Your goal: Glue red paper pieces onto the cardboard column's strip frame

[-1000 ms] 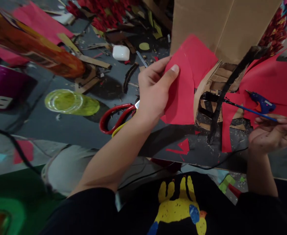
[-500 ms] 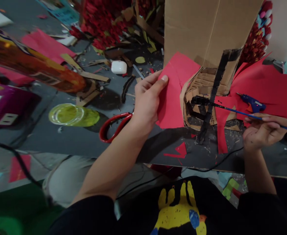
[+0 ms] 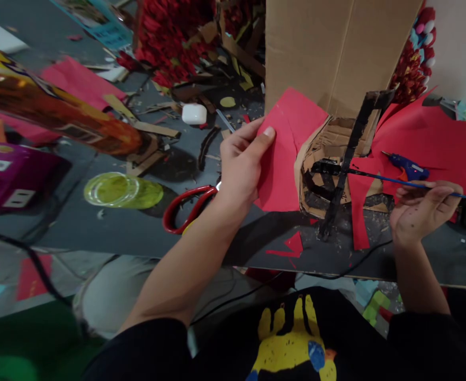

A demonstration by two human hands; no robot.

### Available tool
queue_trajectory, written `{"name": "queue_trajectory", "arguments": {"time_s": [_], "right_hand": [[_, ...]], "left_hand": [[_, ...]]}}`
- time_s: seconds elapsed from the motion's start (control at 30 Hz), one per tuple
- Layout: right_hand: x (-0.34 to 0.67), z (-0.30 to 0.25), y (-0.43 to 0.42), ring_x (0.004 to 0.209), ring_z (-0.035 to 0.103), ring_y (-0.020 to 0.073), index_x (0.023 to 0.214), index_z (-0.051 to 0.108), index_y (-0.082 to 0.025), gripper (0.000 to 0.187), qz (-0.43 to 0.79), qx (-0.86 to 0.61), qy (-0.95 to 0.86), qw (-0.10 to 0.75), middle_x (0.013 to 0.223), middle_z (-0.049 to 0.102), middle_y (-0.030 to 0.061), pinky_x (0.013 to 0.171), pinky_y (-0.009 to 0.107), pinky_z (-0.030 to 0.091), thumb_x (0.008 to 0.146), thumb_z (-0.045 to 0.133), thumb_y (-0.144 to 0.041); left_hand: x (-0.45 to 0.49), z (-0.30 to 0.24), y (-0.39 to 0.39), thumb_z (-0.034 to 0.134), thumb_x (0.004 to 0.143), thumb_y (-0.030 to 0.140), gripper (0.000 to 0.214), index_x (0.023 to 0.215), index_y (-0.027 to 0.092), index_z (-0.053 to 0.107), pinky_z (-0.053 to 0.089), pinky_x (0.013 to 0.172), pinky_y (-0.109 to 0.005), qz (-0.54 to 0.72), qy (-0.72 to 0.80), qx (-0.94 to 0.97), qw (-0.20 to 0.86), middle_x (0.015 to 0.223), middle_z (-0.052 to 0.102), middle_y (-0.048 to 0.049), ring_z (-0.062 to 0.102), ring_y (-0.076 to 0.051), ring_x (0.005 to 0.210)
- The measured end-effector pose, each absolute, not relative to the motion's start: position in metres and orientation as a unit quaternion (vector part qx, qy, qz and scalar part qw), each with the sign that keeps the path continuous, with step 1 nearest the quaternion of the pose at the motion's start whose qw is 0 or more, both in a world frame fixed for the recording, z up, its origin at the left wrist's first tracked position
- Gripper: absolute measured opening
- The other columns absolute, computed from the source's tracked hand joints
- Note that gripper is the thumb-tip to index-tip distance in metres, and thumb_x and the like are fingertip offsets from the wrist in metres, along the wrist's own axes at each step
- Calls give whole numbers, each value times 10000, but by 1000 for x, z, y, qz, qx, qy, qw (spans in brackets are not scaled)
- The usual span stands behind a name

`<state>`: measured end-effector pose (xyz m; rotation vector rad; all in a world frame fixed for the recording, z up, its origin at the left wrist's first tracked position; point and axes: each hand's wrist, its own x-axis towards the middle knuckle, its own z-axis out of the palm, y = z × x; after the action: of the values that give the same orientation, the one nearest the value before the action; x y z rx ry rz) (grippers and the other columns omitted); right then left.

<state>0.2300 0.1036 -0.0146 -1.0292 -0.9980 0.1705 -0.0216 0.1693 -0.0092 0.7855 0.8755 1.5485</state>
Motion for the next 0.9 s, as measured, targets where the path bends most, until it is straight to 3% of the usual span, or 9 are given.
{"name": "queue_trajectory", "arguments": {"time_s": [0.27,0.47,0.63,0.77,0.9], "right_hand": [[235,-16,107,398,542,85,793,507,-216,260,55,-452,-493,741,623,571,-73,325,195,376,873,574,-454],[241,-13,108,417,538,77,789,478,-222,202,46,-443,-476,758,617,542,-69,359,188,411,922,502,-372],[239,-11,102,452,556,73,825,490,-209,200,57,-444,-490,748,642,553,-55,400,184,462,936,472,-374],[235,-13,102,493,600,105,809,530,-201,232,8,-430,-551,715,625,540,-58,410,217,516,903,531,-413],[235,-16,105,542,638,121,882,583,-221,134,-78,-384,-610,688,658,568,-57,446,234,550,920,509,-326]], "left_hand": [[-21,-12,171,891,520,354,371,822,201,739,589,940,-400,657,357,333,575,776,759,-32,673,-259,1040],[-23,-14,170,837,609,391,329,871,218,737,620,835,-368,663,365,367,541,840,762,-15,714,-228,896],[-22,-14,166,798,663,409,304,904,238,729,613,822,-345,655,376,404,517,853,754,-3,699,-224,959],[-22,-12,165,803,665,415,328,920,222,731,613,775,-352,643,370,420,523,879,756,-27,704,-232,910],[-21,-12,164,806,661,416,343,935,222,736,606,691,-305,637,375,429,519,880,759,-26,715,-207,818]]}}
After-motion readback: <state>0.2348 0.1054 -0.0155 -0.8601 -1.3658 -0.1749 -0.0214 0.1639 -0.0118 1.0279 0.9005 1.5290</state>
